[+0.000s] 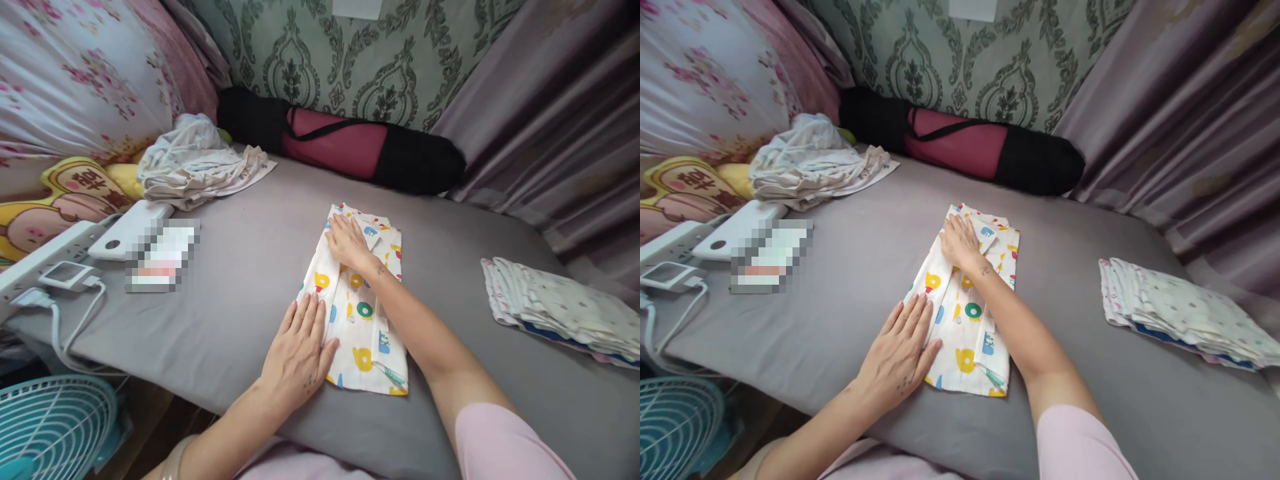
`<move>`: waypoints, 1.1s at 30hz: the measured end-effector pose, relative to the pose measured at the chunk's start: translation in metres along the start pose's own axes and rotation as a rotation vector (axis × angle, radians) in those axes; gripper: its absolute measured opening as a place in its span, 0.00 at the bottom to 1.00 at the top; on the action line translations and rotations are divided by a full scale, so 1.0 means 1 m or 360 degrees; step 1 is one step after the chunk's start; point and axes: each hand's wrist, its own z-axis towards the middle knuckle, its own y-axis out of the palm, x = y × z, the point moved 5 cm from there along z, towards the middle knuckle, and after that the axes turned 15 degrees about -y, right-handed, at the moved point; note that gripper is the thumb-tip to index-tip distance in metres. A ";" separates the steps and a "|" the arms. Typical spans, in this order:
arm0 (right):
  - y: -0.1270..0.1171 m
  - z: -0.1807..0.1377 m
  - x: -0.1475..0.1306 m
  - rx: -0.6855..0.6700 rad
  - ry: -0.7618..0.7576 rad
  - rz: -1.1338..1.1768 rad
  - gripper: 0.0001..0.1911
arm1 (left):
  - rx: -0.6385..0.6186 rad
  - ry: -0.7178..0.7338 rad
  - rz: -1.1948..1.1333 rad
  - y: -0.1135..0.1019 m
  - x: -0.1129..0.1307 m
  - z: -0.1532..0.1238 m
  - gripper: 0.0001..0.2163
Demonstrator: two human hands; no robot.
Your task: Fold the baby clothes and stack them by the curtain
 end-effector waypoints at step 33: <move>0.005 0.061 0.074 0.0034 0.0164 0.0096 0.26 | 0.0189 0.0128 -0.0124 -0.016 -0.003 -0.005 0.23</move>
